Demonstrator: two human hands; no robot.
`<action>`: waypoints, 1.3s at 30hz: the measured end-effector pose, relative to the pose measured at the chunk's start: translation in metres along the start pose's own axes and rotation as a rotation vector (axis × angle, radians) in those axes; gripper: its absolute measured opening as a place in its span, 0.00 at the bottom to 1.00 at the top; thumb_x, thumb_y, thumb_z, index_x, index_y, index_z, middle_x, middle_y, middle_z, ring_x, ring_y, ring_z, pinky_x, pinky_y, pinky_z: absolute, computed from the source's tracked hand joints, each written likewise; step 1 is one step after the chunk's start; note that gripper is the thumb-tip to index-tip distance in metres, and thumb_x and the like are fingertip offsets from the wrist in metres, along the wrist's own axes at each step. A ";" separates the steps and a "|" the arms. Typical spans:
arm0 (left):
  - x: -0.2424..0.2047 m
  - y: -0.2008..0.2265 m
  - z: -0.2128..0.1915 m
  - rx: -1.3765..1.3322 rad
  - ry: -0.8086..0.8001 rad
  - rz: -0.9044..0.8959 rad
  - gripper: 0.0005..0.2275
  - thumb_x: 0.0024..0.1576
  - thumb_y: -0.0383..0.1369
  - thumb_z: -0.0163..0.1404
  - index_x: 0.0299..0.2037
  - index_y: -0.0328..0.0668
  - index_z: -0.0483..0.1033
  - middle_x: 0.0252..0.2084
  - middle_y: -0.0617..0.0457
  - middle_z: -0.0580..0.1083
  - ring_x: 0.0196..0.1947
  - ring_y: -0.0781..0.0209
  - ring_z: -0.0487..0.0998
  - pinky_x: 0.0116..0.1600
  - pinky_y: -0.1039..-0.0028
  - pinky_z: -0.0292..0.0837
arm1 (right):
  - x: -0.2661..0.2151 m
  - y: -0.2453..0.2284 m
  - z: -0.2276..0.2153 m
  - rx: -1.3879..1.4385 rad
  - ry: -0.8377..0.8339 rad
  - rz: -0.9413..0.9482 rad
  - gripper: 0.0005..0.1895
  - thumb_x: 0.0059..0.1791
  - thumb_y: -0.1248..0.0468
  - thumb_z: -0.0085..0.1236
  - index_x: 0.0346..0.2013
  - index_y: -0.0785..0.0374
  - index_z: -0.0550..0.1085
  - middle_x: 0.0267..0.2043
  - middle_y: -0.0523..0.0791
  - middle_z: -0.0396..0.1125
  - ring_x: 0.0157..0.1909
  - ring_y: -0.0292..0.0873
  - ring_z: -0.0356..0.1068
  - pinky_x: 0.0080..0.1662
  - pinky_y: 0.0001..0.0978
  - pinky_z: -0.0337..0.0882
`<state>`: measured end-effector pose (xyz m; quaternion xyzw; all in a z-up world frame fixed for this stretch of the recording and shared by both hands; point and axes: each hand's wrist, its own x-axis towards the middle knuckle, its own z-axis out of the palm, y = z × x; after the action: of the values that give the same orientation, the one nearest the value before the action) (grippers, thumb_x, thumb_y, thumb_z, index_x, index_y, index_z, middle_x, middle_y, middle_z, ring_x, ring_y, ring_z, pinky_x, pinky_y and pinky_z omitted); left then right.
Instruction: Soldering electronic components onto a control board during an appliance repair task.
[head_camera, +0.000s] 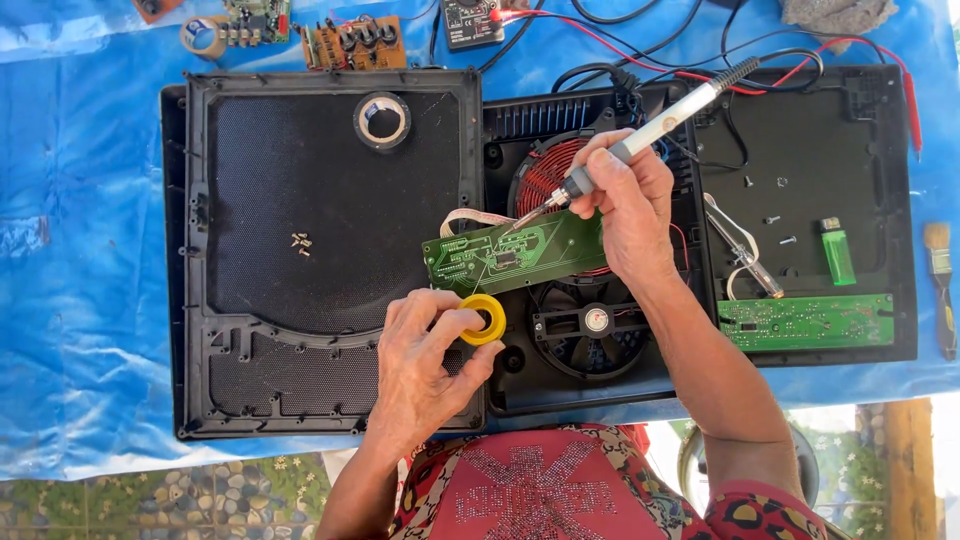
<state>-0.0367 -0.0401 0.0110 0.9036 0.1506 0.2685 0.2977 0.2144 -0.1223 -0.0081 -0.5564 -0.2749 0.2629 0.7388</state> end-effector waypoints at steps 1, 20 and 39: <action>0.000 0.000 -0.001 -0.020 -0.001 0.002 0.08 0.60 0.38 0.55 0.41 0.45 0.73 0.43 0.49 0.71 0.42 0.55 0.73 0.46 0.62 0.65 | 0.000 0.000 0.000 0.008 -0.005 -0.003 0.08 0.58 0.59 0.52 0.42 0.60 0.73 0.35 0.42 0.70 0.26 0.31 0.69 0.30 0.16 0.72; -0.001 -0.004 0.002 -0.034 -0.061 0.074 0.09 0.62 0.38 0.55 0.44 0.43 0.72 0.44 0.47 0.71 0.43 0.52 0.72 0.47 0.61 0.65 | -0.004 -0.022 0.007 -0.115 0.000 -0.063 0.10 0.57 0.58 0.50 0.41 0.61 0.72 0.35 0.42 0.68 0.27 0.32 0.66 0.31 0.17 0.69; 0.000 -0.007 0.013 0.002 -0.061 0.044 0.09 0.60 0.38 0.57 0.41 0.44 0.74 0.43 0.47 0.72 0.39 0.53 0.73 0.42 0.63 0.65 | -0.013 0.003 -0.013 -0.157 0.027 -0.067 0.07 0.58 0.62 0.49 0.42 0.63 0.72 0.35 0.44 0.69 0.26 0.32 0.66 0.30 0.18 0.70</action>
<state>-0.0303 -0.0404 -0.0026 0.9148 0.1219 0.2472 0.2953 0.2135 -0.1393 -0.0149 -0.6065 -0.3033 0.2082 0.7048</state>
